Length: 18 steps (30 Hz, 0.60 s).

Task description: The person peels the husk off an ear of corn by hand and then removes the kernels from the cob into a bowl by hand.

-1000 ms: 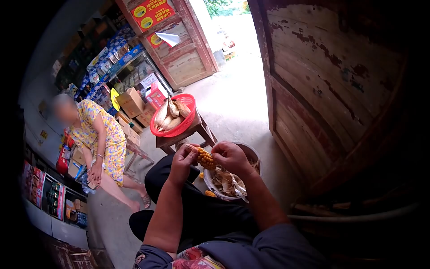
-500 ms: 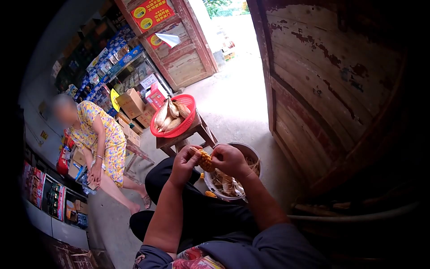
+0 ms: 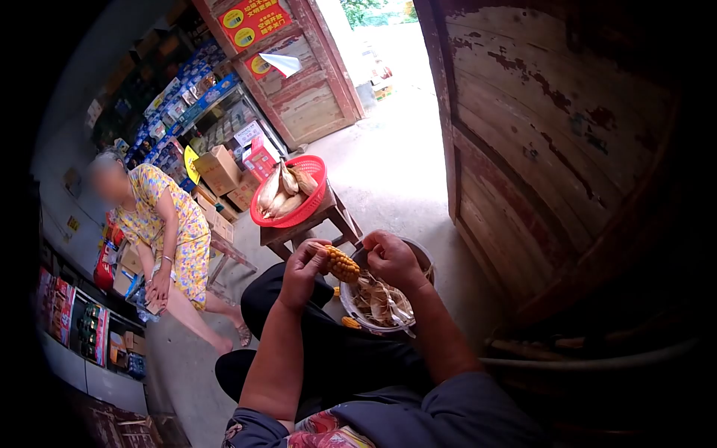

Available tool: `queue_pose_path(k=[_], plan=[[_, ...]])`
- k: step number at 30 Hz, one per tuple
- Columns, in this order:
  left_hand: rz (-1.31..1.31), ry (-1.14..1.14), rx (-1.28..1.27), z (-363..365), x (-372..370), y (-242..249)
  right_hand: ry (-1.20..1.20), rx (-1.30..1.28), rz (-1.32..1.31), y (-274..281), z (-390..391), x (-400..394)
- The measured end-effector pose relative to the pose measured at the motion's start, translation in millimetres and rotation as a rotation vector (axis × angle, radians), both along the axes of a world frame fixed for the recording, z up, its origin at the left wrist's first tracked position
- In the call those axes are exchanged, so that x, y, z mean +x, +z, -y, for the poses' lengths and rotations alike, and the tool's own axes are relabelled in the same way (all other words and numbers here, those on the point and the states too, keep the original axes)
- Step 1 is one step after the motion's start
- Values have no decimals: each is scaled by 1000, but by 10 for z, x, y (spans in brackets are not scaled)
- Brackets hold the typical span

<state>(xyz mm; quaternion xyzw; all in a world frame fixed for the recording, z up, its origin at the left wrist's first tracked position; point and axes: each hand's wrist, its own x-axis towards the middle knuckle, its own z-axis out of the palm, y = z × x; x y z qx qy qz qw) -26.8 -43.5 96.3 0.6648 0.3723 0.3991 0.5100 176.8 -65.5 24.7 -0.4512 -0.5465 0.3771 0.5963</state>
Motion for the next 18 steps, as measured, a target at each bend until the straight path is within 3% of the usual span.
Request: queue_pose_path(k=[3,10,14,18], plan=[[0,18,-27,-17,-39,18,196,-46,-46,-50,-36,39],[124,22,-67,-3,-38,55,226,-76,-119,-18,-22,8],[119,6,-52,-1,-32,71,390,-96,-264,-34,-30,-38],[125,86,-187,-55,-72,26,425,-104,-269,-82,-67,-48]])
